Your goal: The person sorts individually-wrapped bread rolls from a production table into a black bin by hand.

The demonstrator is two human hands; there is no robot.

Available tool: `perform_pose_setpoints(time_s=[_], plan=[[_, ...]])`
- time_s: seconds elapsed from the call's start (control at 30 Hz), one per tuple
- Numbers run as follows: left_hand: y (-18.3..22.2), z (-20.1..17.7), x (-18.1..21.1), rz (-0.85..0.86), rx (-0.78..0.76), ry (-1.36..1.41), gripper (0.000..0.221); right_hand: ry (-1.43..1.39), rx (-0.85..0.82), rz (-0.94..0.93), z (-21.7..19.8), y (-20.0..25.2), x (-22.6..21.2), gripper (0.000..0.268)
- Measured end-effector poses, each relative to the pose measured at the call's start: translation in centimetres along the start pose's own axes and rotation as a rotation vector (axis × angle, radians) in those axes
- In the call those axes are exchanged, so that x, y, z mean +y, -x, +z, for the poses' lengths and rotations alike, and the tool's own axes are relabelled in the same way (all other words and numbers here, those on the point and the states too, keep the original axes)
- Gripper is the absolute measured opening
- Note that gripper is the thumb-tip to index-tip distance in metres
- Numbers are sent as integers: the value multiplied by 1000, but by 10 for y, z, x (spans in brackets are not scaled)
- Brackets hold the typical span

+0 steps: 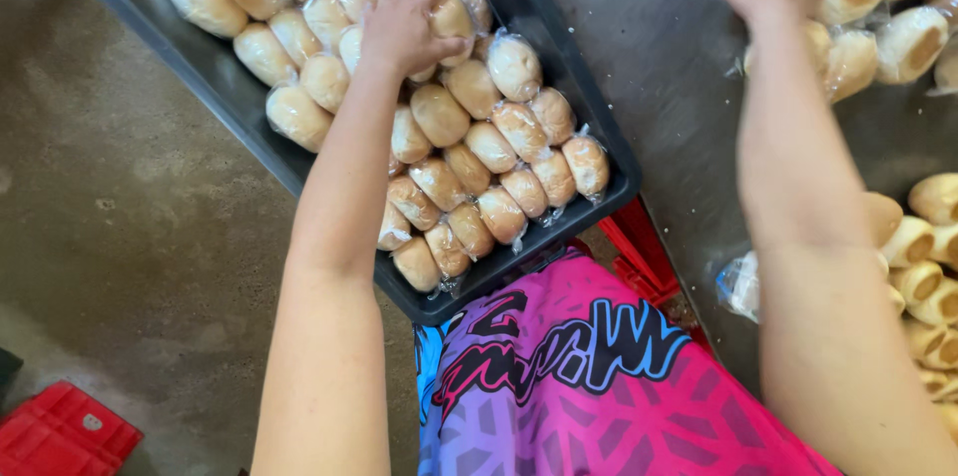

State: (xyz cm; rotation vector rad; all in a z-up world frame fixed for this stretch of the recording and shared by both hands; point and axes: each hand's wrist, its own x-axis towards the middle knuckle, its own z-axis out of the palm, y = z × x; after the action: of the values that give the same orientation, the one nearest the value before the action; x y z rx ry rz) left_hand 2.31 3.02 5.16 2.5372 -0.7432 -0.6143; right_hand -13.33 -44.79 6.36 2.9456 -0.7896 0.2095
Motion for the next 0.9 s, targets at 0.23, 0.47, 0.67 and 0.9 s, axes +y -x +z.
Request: perform_pose_setpoints(time_s=[0.23, 0.47, 0.67, 0.9], plan=[[16, -5, 9, -145, -13, -1, 83, -1208, -438, -131, -16, -2, -34, 70], [26, -1, 4, -127, -31, 15, 93, -788, -539, -422, -68, 41, -255, 30], [40, -25, -56, -255, 64, 119, 67, -375, -26, -696, -46, 70, -289, 23], [79, -27, -82, -252, -33, 119, 62, -330, -381, -571, -7, 57, -293, 23]])
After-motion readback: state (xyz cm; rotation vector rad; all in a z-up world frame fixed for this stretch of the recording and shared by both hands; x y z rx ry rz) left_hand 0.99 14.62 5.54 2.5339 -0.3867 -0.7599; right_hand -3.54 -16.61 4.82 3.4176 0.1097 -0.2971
